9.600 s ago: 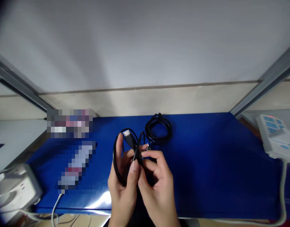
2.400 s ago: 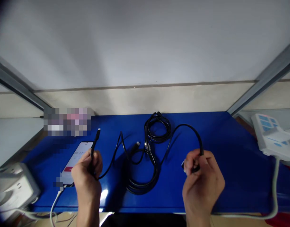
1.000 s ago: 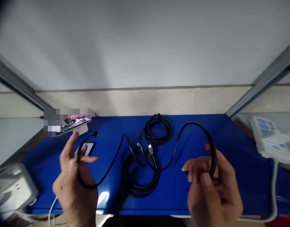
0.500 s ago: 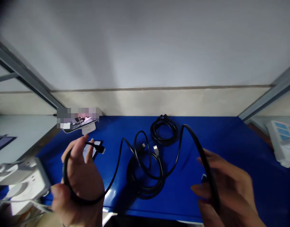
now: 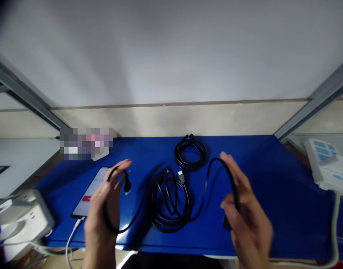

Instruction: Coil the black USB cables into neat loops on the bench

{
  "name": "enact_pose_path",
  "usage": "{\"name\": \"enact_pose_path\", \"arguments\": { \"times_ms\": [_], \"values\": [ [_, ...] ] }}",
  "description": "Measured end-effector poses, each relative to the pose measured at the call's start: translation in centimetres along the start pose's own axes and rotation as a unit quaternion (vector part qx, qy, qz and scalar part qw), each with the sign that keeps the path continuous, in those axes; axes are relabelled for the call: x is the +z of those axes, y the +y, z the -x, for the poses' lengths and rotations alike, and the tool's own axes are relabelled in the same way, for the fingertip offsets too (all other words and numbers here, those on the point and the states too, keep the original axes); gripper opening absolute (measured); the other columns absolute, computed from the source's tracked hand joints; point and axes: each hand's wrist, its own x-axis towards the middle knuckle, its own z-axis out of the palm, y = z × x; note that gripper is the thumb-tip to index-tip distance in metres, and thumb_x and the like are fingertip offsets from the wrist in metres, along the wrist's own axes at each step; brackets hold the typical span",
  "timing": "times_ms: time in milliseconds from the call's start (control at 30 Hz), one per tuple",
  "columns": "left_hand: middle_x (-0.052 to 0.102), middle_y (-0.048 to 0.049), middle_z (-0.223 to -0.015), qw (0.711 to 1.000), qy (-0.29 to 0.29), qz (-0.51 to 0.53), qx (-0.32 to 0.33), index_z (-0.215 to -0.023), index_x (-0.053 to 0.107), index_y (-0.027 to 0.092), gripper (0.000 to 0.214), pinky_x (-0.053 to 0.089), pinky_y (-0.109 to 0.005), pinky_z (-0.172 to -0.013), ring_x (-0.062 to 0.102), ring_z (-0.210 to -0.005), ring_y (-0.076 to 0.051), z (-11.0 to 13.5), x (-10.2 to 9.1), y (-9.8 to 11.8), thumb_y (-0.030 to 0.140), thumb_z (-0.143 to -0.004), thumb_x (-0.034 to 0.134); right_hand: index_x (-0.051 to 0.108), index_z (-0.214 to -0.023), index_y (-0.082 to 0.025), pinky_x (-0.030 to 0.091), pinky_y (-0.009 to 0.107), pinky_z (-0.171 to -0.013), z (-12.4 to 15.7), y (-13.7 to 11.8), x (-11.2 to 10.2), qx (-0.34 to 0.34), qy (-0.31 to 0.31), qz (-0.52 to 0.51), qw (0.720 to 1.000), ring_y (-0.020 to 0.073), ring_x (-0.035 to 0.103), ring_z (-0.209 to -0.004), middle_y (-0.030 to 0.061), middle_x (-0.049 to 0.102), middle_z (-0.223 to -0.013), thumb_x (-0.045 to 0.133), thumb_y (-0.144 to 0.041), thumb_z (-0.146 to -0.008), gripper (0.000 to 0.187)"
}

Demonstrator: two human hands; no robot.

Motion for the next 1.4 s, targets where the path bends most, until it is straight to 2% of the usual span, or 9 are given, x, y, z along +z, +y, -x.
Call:
{"name": "enact_pose_path", "arguments": {
  "times_ms": [200, 400, 533, 700, 833, 967, 1100, 1267, 1400],
  "values": [
    [0.059, -0.0096, -0.157, 0.986, -0.101, -0.134, -0.003, -0.134, 0.075, 0.027, 0.041, 0.036, -0.051, -0.128, 0.050, -0.152, -0.033, 0.0, 1.4, -2.4, 0.052, -0.106, 0.060, 0.063, -0.102, -0.028, 0.013, 0.065, -0.133, -0.7, 3.0, 3.6, 0.009, -0.145, 0.044, 0.988, 0.0350, 0.029, -0.166, 0.0035, 0.050, -0.171, 0.054, -0.038, -0.110, 0.016],
    [0.054, -0.0123, -0.162, 0.932, -0.187, -0.312, 0.010, -0.138, 0.067, 0.027, 0.041, 0.038, -0.058, -0.125, 0.049, -0.152, -0.035, 1.4, 3.1, -1.9, 0.047, -0.103, 0.065, 0.049, -0.143, -0.031, 0.037, 0.058, -0.129, 0.9, 2.2, 6.0, -0.009, -0.246, 0.124, 0.961, 0.0367, 0.027, -0.167, 0.0103, 0.027, -0.181, 0.073, -0.050, -0.100, 0.053],
    [0.050, -0.0112, -0.166, 0.914, -0.210, -0.348, 0.014, -0.144, 0.062, 0.028, 0.043, 0.040, -0.056, -0.124, 0.048, -0.152, -0.033, 1.6, 3.1, -1.8, 0.046, -0.105, 0.061, 0.049, -0.151, -0.031, 0.048, 0.049, -0.123, 1.0, 1.7, 6.8, -0.010, -0.273, 0.155, 0.949, 0.0323, 0.043, -0.159, 0.0113, 0.034, -0.177, 0.066, -0.043, -0.105, 0.050],
    [0.053, -0.0114, -0.161, 0.917, -0.192, -0.349, 0.017, -0.141, 0.062, 0.028, 0.039, 0.044, -0.055, -0.121, 0.053, -0.148, -0.032, 1.4, 3.2, -2.0, 0.048, -0.108, 0.057, 0.072, -0.128, -0.029, 0.060, 0.036, -0.105, 0.9, 1.0, 6.7, 0.029, -0.212, 0.163, 0.963, 0.0257, 0.073, -0.123, 0.0105, 0.071, -0.137, 0.056, -0.041, -0.111, 0.026],
    [0.056, -0.0146, -0.159, 0.930, -0.161, -0.329, 0.029, -0.140, 0.064, 0.025, 0.038, 0.044, -0.058, -0.120, 0.053, -0.148, -0.035, 1.7, 3.8, -1.8, 0.046, -0.108, 0.058, 0.078, -0.120, -0.028, 0.065, 0.031, -0.088, 1.2, 0.3, 7.2, 0.096, -0.186, 0.122, 0.970, 0.0257, 0.080, -0.104, 0.0097, 0.081, -0.115, 0.058, -0.045, -0.109, 0.029],
    [0.057, -0.0141, -0.157, 0.950, -0.130, -0.275, 0.069, -0.139, 0.069, 0.028, 0.036, 0.046, -0.059, -0.119, 0.054, -0.147, -0.038, 2.2, 4.2, -0.8, 0.042, -0.106, 0.062, 0.079, -0.125, -0.029, 0.067, 0.032, -0.085, 1.7, -1.0, 7.7, 0.138, -0.167, 0.060, 0.974, 0.0278, 0.082, -0.106, 0.0091, 0.083, -0.121, 0.064, -0.048, -0.106, 0.031],
    [0.057, -0.0123, -0.161, 0.961, -0.090, -0.219, 0.145, -0.141, 0.073, 0.033, 0.042, 0.044, -0.062, -0.121, 0.053, -0.148, -0.044, 3.2, 4.6, 0.3, 0.044, -0.102, 0.067, 0.081, -0.129, -0.033, 0.064, 0.035, -0.102, 2.6, -2.9, 8.0, 0.147, -0.138, 0.009, 0.979, 0.0295, 0.075, -0.127, 0.0062, 0.079, -0.137, 0.067, -0.046, -0.105, 0.031],
    [0.045, -0.0102, -0.175, 0.947, -0.160, -0.189, 0.205, -0.164, 0.054, 0.036, 0.062, 0.030, -0.068, -0.130, 0.038, -0.161, -0.046, 4.3, 5.6, 0.8, 0.063, -0.109, 0.046, 0.082, -0.128, -0.033, 0.066, 0.040, -0.093, 4.7, -3.3, 8.5, 0.260, -0.041, -0.118, 0.958, 0.0333, 0.077, -0.122, 0.0089, 0.081, -0.131, 0.073, -0.052, -0.100, 0.035],
    [0.035, -0.0050, -0.180, 0.921, -0.238, -0.235, 0.201, -0.171, 0.043, 0.037, 0.058, 0.023, -0.066, -0.134, 0.028, -0.167, -0.039, 4.3, 6.0, 0.9, 0.047, -0.114, 0.044, 0.083, -0.122, -0.034, 0.067, 0.041, -0.089, 4.8, -1.8, 8.3, 0.268, 0.009, -0.169, 0.949, 0.0336, 0.077, -0.121, 0.0079, 0.084, -0.122, 0.078, -0.056, -0.095, 0.035]
  ]
}}
